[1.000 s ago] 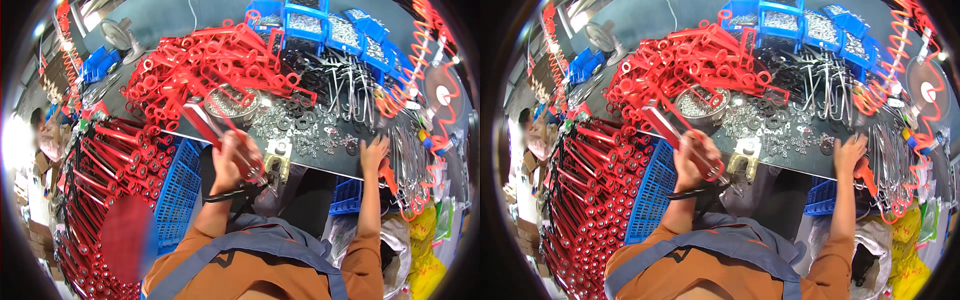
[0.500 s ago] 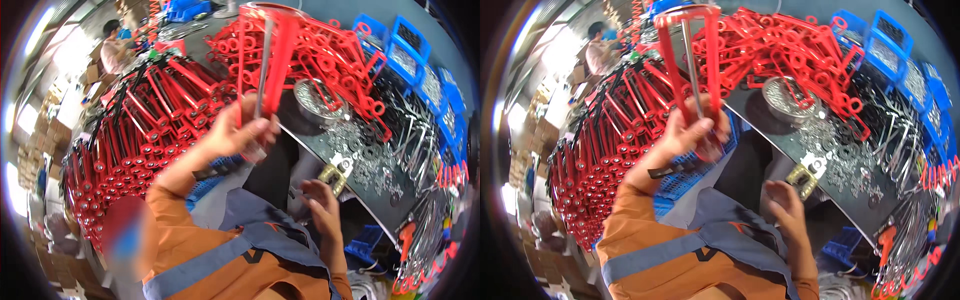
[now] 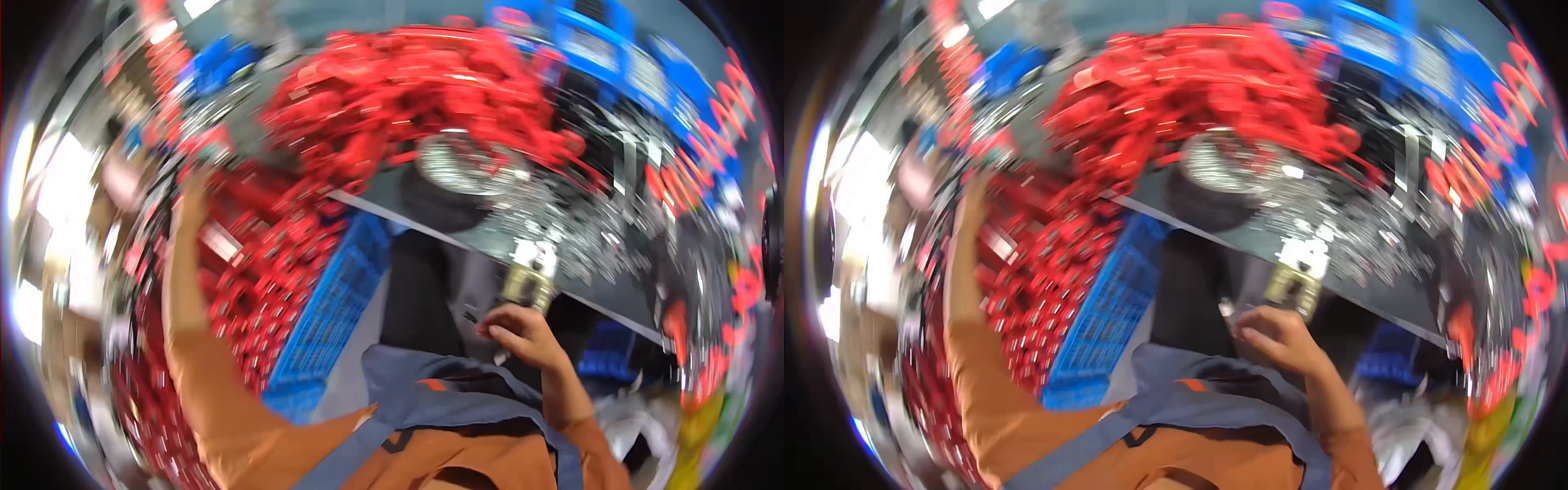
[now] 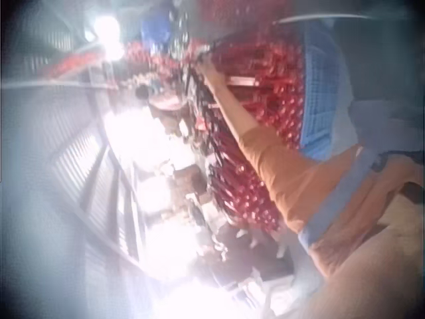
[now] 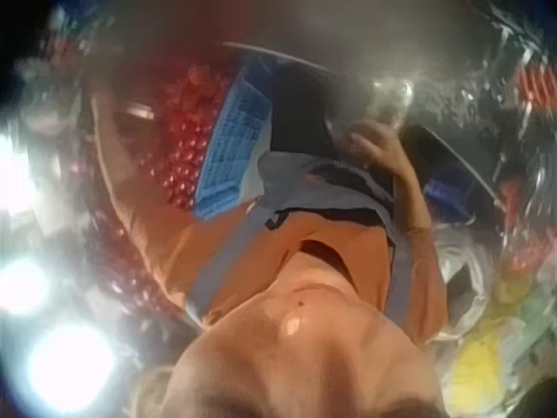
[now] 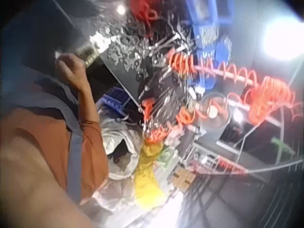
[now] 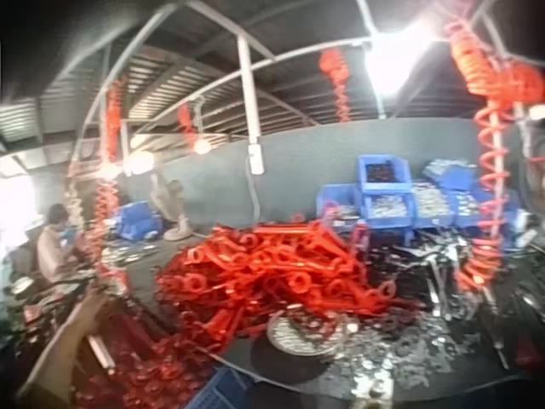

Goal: Assembling red plastic components with metal hardware using a power driver and a specialized jig on a workbench.

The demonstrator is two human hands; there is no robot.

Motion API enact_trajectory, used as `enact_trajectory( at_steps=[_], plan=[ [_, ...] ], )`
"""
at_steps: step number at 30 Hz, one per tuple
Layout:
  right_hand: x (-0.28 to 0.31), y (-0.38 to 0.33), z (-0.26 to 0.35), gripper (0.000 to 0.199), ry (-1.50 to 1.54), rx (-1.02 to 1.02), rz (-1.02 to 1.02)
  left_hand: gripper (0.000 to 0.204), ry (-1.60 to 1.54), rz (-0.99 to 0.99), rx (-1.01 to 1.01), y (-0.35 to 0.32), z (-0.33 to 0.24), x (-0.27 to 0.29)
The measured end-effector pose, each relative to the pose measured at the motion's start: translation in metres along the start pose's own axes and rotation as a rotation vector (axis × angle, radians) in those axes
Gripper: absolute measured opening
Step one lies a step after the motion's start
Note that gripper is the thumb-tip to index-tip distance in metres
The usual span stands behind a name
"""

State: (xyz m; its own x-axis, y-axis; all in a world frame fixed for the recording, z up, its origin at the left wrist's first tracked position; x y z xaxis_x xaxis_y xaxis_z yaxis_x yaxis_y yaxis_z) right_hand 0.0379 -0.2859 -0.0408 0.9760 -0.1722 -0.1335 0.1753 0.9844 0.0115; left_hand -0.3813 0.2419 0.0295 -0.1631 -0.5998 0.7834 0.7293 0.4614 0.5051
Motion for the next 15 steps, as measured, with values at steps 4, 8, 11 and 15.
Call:
enact_trajectory(
  at_steps=[4,8,11,15],
  plan=[
    [0.071,-0.008,0.029,0.012,-0.258,0.098,-0.351,0.063,0.016,0.336,0.019,-0.027,0.05,0.035],
    [0.182,-0.009,0.06,0.012,-0.513,0.361,-0.889,0.062,-0.007,0.464,0.132,-0.001,0.06,0.035],
    [0.247,0.003,0.055,0.023,-1.041,0.355,-0.929,0.054,0.099,0.371,0.233,0.007,0.016,0.004],
    [0.31,0.049,0.055,0.025,-1.684,0.066,-1.25,0.052,0.209,0.03,0.321,-0.022,0.013,0.002]
  ],
)
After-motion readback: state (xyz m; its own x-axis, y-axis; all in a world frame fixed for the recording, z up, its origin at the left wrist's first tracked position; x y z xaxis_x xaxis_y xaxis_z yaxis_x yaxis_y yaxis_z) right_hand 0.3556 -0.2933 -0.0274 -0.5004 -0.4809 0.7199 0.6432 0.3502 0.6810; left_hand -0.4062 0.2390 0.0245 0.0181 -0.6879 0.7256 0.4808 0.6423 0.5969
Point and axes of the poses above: each hand's wrist, its own y-axis towards the middle knuckle, its own x-axis out of the back of the hand, z = x × y, the point moved 2 cm from there along y, towards the middle knuckle, and after that the axes turned 9 degrees about y, right-handed, at the moved point
